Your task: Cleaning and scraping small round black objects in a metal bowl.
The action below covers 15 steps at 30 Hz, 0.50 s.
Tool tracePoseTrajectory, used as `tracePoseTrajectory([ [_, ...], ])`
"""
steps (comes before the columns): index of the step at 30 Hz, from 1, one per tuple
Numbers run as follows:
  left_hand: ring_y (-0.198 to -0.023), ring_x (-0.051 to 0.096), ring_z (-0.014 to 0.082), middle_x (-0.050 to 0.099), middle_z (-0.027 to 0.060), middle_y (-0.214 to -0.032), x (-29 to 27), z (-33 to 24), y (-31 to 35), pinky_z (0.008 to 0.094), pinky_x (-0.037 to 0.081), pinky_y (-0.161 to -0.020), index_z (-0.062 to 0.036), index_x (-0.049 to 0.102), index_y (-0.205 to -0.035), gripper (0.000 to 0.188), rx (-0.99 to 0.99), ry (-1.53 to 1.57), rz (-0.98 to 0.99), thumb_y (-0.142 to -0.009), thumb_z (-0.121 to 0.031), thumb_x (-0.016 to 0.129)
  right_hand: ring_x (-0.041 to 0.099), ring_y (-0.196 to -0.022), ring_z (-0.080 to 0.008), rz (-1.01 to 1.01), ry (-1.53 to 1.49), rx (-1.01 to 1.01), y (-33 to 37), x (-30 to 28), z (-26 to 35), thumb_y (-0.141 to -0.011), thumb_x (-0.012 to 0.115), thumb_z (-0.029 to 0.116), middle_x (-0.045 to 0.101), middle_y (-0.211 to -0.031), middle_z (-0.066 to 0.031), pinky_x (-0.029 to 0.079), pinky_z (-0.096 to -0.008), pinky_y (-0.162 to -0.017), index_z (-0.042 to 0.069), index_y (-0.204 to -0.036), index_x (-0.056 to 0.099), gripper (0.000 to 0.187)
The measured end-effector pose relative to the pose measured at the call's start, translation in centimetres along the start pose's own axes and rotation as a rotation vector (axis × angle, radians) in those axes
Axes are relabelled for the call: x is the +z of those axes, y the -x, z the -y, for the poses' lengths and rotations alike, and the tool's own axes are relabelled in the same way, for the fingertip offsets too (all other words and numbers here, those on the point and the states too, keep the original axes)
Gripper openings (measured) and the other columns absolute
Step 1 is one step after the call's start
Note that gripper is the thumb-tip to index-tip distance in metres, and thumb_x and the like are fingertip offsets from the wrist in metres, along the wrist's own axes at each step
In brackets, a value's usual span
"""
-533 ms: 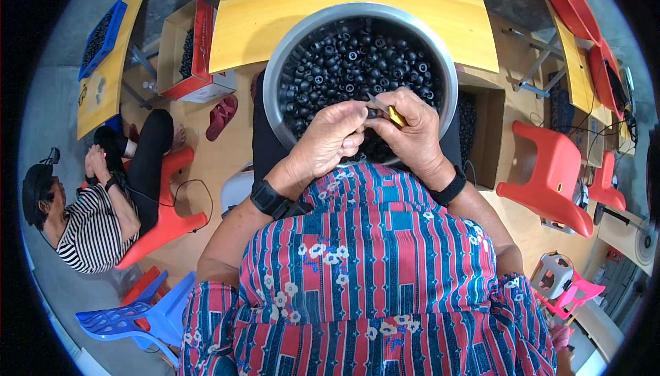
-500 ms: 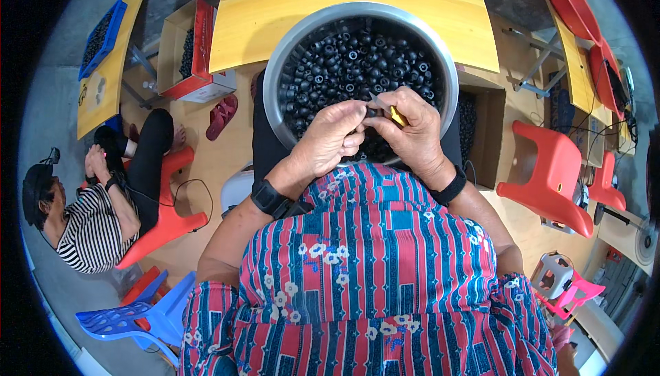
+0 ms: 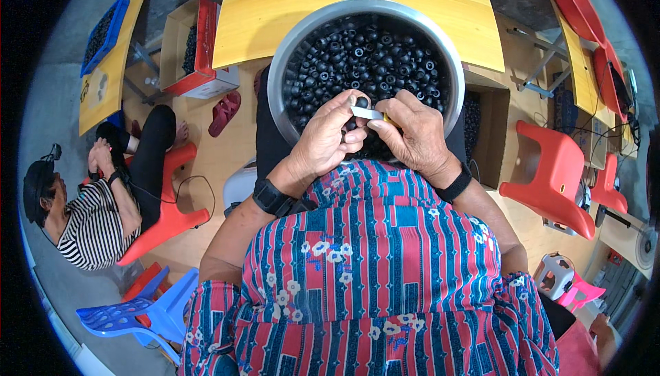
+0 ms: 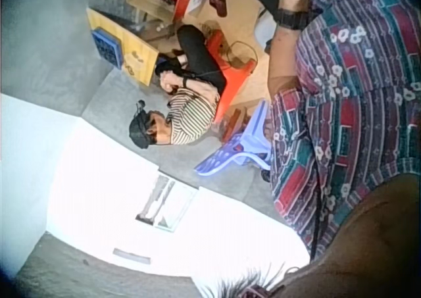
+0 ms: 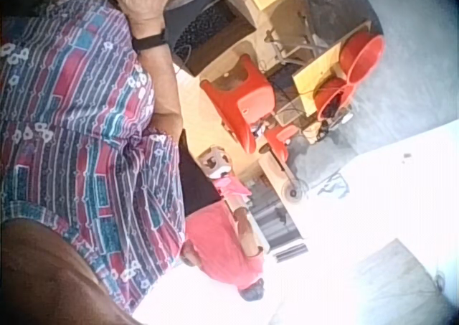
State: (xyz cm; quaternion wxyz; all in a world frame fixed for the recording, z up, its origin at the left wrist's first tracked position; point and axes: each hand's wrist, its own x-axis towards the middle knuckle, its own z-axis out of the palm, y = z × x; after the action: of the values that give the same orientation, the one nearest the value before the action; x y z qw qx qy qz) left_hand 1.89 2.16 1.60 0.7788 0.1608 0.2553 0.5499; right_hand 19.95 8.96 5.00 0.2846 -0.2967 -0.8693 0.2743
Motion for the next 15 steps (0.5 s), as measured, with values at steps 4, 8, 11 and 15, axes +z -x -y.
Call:
tracePoseTrajectory([
  [4, -0.064, 0.041, 0.0034, 0.045, -0.0014, -0.085, 0.25, -0.09, 0.04, 0.0141, 0.031, -0.050, -0.0082, 0.052, -0.105, 0.020, -0.023, 0.010, -0.011, -0.105, -0.027, 0.044, 0.062, -0.065, -0.0305, -0.021, 0.010, -0.010, -0.01, 0.18, -0.02, -0.084, 0.072, 0.028, 0.056, -0.076, -0.0097, 0.050, -0.0390, -0.057, 0.009, -0.093, 0.066, 0.021],
  [8, -0.063, 0.040, 0.0028, 0.045, -0.0021, -0.085, 0.62, -0.24, 0.18, 0.0134, 0.030, -0.049, -0.0085, 0.052, -0.103, 0.020, -0.025, -0.006, -0.020, -0.105, -0.027, 0.044, 0.062, -0.065, -0.0303, -0.028, 0.004, -0.010, -0.07, 0.28, -0.02, -0.084, 0.072, 0.028, 0.056, -0.076, -0.0096, 0.050, -0.0388, -0.057, 0.010, -0.093, 0.067, 0.021],
  [11, -0.063, 0.040, 0.0025, 0.045, -0.0025, -0.084, 0.58, -0.22, 0.27, 0.0134, 0.030, -0.048, -0.0088, 0.052, -0.102, 0.020, -0.029, 0.003, -0.021, -0.105, -0.027, 0.044, 0.062, -0.065, -0.0303, -0.025, 0.010, -0.011, -0.14, 0.26, 0.10, -0.084, 0.072, 0.029, 0.056, -0.076, -0.0095, 0.050, -0.0386, -0.057, 0.010, -0.093, 0.067, 0.022],
  [15, -0.063, 0.039, 0.0042, 0.046, -0.0018, -0.085, 0.47, -0.26, 0.17, 0.0158, 0.031, -0.050, -0.0081, 0.051, -0.107, 0.014, -0.050, 0.014, -0.009, -0.100, -0.017, 0.043, 0.062, -0.065, -0.0303, -0.036, -0.003, 0.004, -0.11, 0.21, -0.02, -0.084, 0.072, 0.030, 0.056, -0.076, -0.0094, 0.050, -0.0387, -0.057, 0.010, -0.093, 0.067, 0.022],
])
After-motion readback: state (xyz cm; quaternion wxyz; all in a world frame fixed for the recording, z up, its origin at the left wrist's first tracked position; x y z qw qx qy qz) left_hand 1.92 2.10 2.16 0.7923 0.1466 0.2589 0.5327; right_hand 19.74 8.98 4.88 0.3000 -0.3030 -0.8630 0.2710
